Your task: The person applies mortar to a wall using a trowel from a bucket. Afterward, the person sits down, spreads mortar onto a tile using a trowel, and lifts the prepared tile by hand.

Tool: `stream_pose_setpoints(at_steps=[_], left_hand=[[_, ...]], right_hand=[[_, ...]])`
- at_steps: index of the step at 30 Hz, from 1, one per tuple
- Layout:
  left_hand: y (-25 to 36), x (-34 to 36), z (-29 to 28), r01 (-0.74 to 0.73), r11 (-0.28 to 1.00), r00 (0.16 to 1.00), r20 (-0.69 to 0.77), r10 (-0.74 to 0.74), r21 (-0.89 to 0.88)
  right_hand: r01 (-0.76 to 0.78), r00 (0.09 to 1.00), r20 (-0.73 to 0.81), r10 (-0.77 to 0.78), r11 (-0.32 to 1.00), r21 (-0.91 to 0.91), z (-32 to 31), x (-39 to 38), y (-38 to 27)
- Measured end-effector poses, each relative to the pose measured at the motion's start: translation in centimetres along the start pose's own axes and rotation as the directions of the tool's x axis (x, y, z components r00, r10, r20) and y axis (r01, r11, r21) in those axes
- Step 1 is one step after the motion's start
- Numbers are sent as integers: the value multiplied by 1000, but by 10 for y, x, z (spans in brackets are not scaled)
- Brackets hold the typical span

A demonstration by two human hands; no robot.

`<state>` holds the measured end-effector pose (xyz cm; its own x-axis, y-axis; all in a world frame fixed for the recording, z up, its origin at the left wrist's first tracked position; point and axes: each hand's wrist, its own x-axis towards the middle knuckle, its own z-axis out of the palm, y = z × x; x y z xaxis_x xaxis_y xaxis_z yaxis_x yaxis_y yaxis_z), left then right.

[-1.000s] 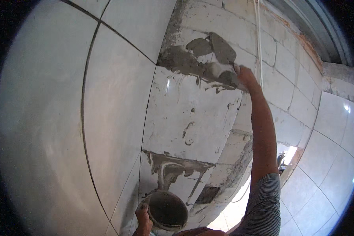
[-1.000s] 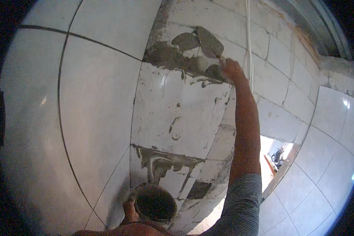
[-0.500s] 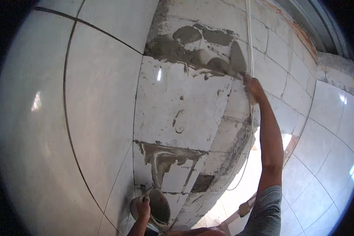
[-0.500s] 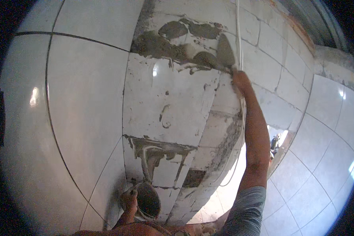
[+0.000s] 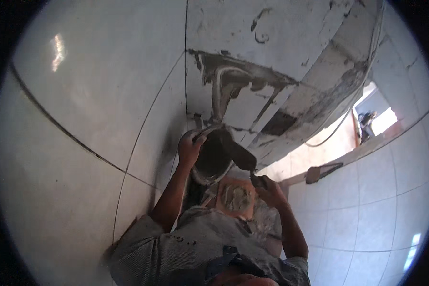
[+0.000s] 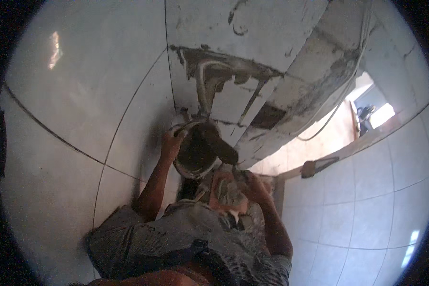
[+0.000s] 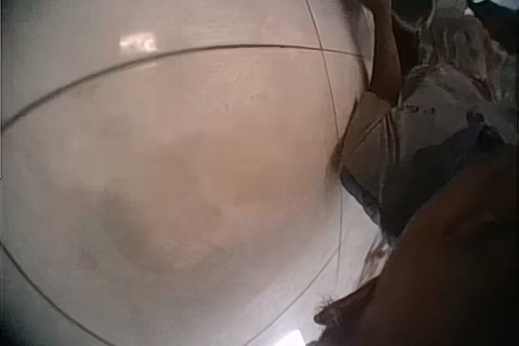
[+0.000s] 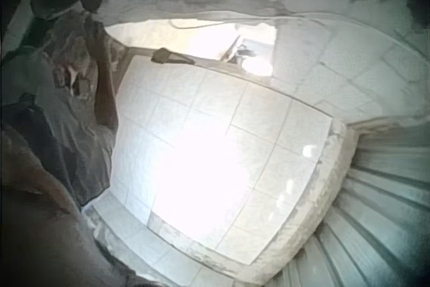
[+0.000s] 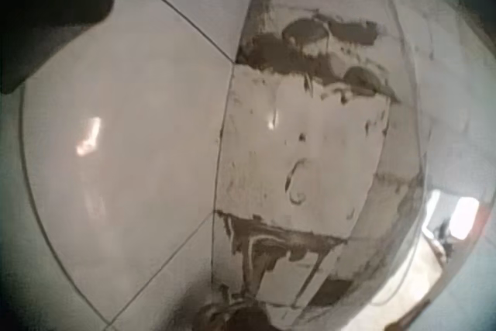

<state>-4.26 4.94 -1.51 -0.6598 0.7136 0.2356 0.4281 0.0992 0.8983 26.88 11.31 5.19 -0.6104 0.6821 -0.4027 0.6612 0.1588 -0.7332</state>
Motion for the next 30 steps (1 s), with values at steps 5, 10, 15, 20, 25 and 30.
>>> stream_pose_setpoints(at_steps=[5,10,15,20,25,30], left_hand=[[12,-4,-2,122,991,981,144,-128,53],[26,-23,-4,74,995,980,181,-85,68],[24,-12,-24,-96,993,977,196,81,70],[24,-15,-16,-19,991,995,96,31,-130],[32,-3,-12,1,989,993,118,17,-150],[50,-9,-7,-8,965,985,166,54,-264]], right_hand=[[432,895,-45,-444,886,-169,67,31,38],[237,949,-67,-308,836,-494,115,56,49],[382,914,74,-399,783,-492,116,25,43],[334,896,-108,-431,813,-477,99,37,28],[400,883,-17,-469,771,-496,88,23,40],[476,795,-197,-574,790,-386,81,35,8]])
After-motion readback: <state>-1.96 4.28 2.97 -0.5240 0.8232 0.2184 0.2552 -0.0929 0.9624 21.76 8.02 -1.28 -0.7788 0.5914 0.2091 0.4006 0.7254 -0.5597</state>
